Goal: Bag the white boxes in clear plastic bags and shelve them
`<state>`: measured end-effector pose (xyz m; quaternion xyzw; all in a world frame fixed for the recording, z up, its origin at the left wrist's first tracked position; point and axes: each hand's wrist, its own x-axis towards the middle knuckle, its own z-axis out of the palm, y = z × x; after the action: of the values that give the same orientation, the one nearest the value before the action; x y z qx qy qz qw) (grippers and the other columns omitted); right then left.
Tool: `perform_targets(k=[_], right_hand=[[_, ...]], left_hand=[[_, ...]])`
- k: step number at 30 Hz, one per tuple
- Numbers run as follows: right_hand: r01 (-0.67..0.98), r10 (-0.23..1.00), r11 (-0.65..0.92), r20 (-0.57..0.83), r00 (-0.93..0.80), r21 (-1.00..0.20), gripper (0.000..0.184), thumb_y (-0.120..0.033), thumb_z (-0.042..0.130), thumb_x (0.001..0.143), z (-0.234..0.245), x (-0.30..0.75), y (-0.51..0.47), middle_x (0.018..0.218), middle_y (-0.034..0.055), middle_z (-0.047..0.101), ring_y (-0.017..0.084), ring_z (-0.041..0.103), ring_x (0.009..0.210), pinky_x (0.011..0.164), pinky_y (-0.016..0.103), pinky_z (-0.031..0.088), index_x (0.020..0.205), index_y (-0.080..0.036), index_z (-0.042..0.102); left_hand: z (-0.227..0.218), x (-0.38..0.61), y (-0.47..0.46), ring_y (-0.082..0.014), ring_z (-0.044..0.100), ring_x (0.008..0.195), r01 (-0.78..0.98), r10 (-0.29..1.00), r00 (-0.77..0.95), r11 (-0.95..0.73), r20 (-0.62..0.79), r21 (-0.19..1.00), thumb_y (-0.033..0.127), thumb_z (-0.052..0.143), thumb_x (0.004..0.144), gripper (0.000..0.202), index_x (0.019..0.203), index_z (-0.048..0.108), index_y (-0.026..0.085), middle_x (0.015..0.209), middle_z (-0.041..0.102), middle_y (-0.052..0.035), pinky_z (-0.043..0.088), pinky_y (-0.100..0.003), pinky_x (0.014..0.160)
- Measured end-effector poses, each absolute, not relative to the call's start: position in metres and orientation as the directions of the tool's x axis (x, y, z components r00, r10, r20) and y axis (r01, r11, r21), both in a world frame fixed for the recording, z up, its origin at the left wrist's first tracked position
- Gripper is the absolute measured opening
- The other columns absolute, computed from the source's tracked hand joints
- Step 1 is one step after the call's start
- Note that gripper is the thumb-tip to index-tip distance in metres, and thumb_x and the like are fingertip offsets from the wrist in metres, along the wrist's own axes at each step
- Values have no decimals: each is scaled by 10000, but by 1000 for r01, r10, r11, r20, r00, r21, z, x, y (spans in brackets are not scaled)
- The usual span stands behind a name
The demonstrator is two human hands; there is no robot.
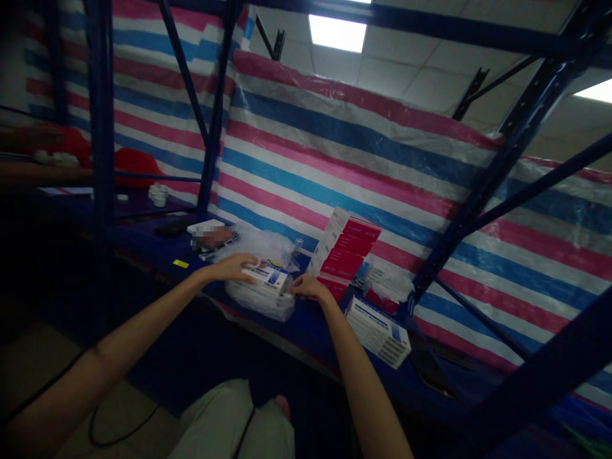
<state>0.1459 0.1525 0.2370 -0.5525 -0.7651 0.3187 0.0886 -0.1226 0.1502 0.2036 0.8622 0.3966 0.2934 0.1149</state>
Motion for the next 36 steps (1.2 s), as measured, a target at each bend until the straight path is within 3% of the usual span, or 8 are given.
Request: perform_targets(k=[8,13,20,27,30,32,34,36], right_hand=[[857,914,158,-256,-315,-490,80,-175,663,602,221,131,156,417,-32,508,71,420,426,436,186,308,532,-139,650],[799,959,101,-157,-238,-593,117,-78,631,527,215,131,160,409,-38,477,88,443,465,464,192,313,469,-158,567],[432,983,130,60,-172,-892,155,-335,421,721,231,130,150,694,14,580,111,533,599,495,190,384,718,-196,491],[36,985,151,147,-85,-988,351,-530,563,656,222,132,132,733,1,564,142,542,664,553,232,418,771,-216,459],[169,982,176,159,-105,-970,563,-491,698,546,205,135,123,883,21,559,152,560,693,593,276,453,982,-221,466],[320,953,301,280,-112,-898,817,-425,767,461,196,134,115,1041,68,516,173,566,760,630,304,476,1154,-208,393],[491,881,450,460,-109,-746,939,-393,784,447,194,130,106,1156,110,448,207,548,875,702,334,484,1241,-188,328],[681,796,511,588,-145,-525,807,-375,749,537,200,126,98,1170,111,440,240,509,979,759,356,471,1224,-184,371]], left_hand=[[205,-122,149,-228,517,1052,608,715,561,-698,416,379,435,662,699,481,1087,581,162,1147,592,-72,354,-294,902],[205,-124,147,-222,514,1036,610,708,569,-705,419,362,438,649,714,486,1117,566,179,1138,593,-60,349,-294,892],[207,-122,143,-222,514,1039,596,693,577,-719,431,358,450,631,728,452,1083,579,174,1133,588,-71,342,-305,908],[217,-126,146,-174,542,972,456,713,530,-696,458,555,374,334,908,371,1009,616,155,1040,629,-67,366,-264,866],[222,-133,142,-174,552,882,465,731,481,-681,484,566,387,395,879,349,953,641,150,967,645,-53,380,-251,784],[225,-139,136,-165,545,797,482,734,493,-678,467,555,421,516,808,319,915,654,154,893,646,-37,376,-233,697],[228,-144,130,-151,526,718,495,740,477,-672,474,551,433,607,733,309,826,658,142,787,631,-23,353,-221,623],[234,-149,124,-132,502,632,457,748,425,-664,510,592,441,571,758,318,773,635,129,655,591,-8,334,-217,570]])
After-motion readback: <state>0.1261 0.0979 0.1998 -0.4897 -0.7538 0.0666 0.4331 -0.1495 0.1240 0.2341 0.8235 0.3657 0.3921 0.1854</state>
